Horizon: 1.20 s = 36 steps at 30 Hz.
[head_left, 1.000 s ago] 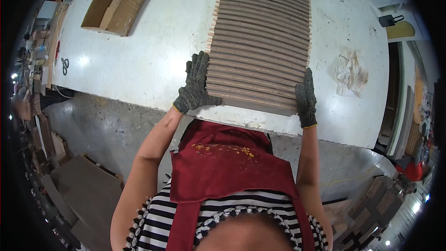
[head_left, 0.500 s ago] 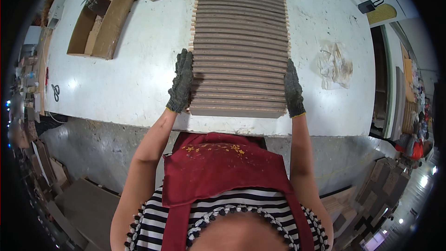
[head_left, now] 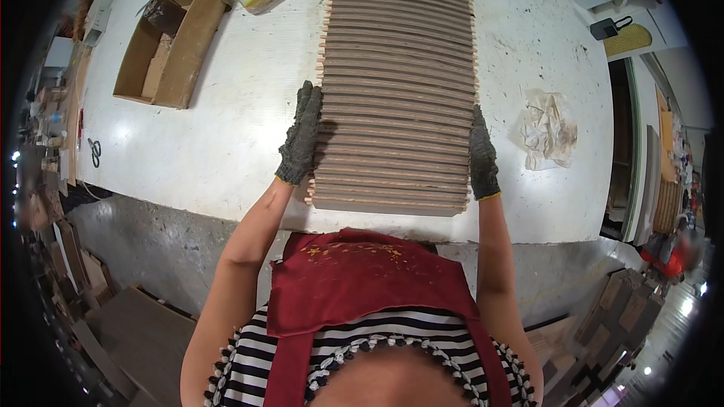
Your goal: Cleaning and organizing thin wooden furniture slats on a workshop table using a scraper and sponge.
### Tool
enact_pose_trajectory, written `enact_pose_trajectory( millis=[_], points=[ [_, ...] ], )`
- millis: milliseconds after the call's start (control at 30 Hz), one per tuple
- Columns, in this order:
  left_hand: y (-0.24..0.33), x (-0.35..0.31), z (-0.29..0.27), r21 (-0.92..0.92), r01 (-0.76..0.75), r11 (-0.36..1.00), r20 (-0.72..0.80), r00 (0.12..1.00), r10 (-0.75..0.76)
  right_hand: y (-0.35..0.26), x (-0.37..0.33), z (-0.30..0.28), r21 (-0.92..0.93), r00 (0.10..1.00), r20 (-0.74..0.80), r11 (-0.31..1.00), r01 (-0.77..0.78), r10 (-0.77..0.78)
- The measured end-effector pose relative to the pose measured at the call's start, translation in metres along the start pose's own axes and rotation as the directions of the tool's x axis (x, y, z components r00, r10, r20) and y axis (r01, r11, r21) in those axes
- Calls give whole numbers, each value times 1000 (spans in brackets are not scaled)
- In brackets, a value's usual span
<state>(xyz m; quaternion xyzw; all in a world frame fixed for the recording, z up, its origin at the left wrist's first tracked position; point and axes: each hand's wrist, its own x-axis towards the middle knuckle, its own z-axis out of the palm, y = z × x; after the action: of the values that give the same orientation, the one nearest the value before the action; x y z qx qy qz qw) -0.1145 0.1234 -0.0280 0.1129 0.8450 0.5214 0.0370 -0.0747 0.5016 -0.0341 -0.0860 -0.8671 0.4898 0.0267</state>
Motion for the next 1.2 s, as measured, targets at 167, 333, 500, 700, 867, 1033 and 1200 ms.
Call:
enact_pose_trajectory(
  millis=[167, 333, 500, 700, 867, 1033, 1200],
  points=[
    [-1, 1, -5, -235, 61, 970, 14, 998, -60, 9, 1, -1, 12, 995, -4, 995, 96, -96],
    [44, 33, -10, -530, 399, 748, -32, 872, -488, -47, 8, -23, 319, 984, 106, 932, -171, 144],
    [0, 81, -11, -407, 324, 854, -21, 931, -363, -7, 65, -9, 182, 1000, -4, 983, 13, -12],
    [-33, 94, -4, -82, 55, 995, 39, 998, -52, -11, 84, 4, 180, 1000, -24, 984, -9, 14],
    [-46, 95, -8, 64, -66, 996, -56, 996, 69, -15, 86, 3, 56, 999, 5, 998, 32, -32],
    [-35, 108, -3, -280, 82, 957, -93, 989, -112, 4, 99, -5, 96, 1000, -24, 995, -4, 6],
    [-55, 127, -7, -259, -22, 966, -233, 972, -40, -45, 115, 6, 229, 998, 58, 972, -47, 35]
  ],
)
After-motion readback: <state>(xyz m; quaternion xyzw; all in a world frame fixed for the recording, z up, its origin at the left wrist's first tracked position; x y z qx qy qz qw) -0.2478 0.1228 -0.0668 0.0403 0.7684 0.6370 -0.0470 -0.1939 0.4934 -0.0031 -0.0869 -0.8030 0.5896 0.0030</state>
